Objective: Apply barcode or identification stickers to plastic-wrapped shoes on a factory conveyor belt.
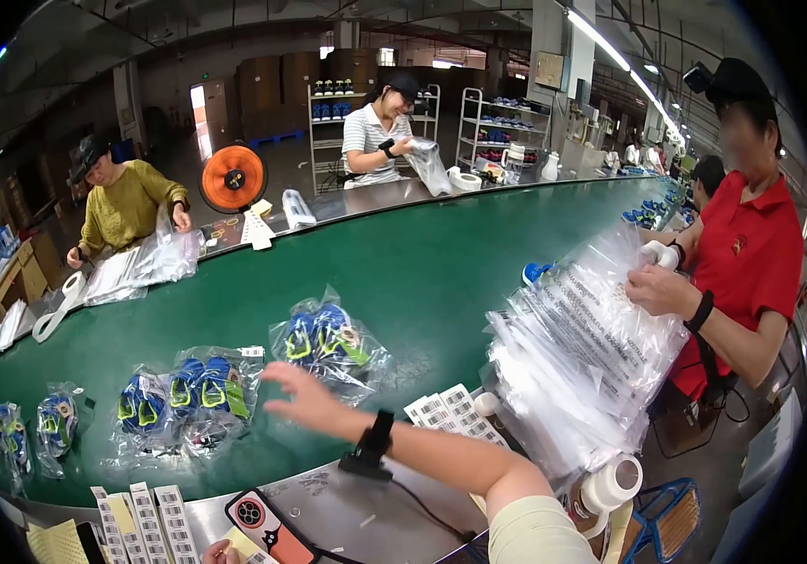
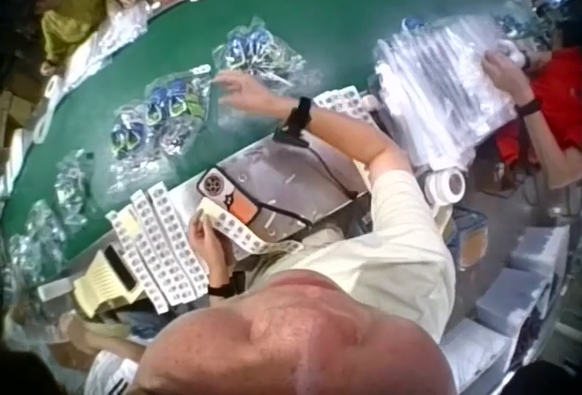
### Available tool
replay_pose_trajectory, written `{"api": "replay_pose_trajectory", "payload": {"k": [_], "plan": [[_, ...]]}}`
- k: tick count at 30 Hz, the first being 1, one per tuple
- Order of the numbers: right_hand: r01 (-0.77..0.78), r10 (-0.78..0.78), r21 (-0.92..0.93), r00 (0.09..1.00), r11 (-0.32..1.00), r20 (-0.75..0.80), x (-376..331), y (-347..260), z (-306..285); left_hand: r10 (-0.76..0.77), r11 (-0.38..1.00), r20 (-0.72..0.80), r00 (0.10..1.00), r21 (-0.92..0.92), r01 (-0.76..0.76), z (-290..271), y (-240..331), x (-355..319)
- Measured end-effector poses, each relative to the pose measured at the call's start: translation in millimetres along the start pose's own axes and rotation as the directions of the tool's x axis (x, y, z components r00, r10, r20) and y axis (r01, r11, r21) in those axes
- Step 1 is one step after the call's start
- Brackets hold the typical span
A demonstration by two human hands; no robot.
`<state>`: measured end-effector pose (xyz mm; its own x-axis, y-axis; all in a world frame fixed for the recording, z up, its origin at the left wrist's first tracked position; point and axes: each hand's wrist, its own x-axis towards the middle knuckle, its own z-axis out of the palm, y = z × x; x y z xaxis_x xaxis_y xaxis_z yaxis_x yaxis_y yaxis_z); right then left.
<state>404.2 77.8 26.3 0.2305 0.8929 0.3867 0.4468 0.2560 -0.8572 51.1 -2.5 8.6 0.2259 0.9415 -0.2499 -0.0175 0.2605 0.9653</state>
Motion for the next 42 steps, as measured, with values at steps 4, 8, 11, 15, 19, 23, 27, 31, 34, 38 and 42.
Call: {"api": "replay_pose_trajectory", "payload": {"k": [4,8,11,15,19,23,27,31,34,38,42], "plan": [[-0.270,0.126,0.096,0.699,0.958,0.704,-71,-99,79,0.100,0.994,-0.067,0.993,-0.033,-0.102,8,25,-5],[-0.198,0.110,0.079,0.788,0.977,0.606,-95,-120,89,0.250,0.962,-0.040,0.967,-0.103,-0.253,19,44,-8],[-0.242,0.122,0.197,0.868,0.950,0.481,-106,-110,93,0.207,0.978,0.000,0.978,-0.004,-0.207,22,52,-15],[-0.167,0.078,0.238,0.936,0.957,0.344,-113,-120,85,0.200,0.976,0.031,0.979,0.082,-0.202,25,51,-23],[-0.054,-0.018,0.229,0.954,0.972,0.298,-119,-109,77,0.235,0.968,0.048,0.971,0.081,-0.239,26,43,-19],[0.003,-0.038,0.146,0.971,0.989,0.237,-122,-127,67,0.225,0.954,0.070,0.972,0.187,-0.234,24,33,-16],[0.252,-0.235,-0.048,0.945,0.967,0.227,-126,-123,70,0.101,0.962,0.043,0.994,0.249,-0.109,35,46,-22],[0.390,-0.389,0.032,0.902,0.920,0.187,-119,-126,77,0.052,0.992,0.068,0.996,0.110,-0.060,42,39,-22],[0.327,-0.344,0.130,0.930,0.936,0.131,-90,-117,62,0.089,0.996,0.104,0.991,0.018,-0.091,41,43,-9],[0.303,-0.300,-0.090,0.953,0.949,0.048,2,-83,15,0.028,0.998,0.025,0.999,0.050,-0.029,23,-2,16],[0.184,-0.266,-0.436,0.954,0.881,-0.137,99,21,-32,0.162,0.986,-0.117,0.980,0.060,-0.156,10,-36,5]]}}
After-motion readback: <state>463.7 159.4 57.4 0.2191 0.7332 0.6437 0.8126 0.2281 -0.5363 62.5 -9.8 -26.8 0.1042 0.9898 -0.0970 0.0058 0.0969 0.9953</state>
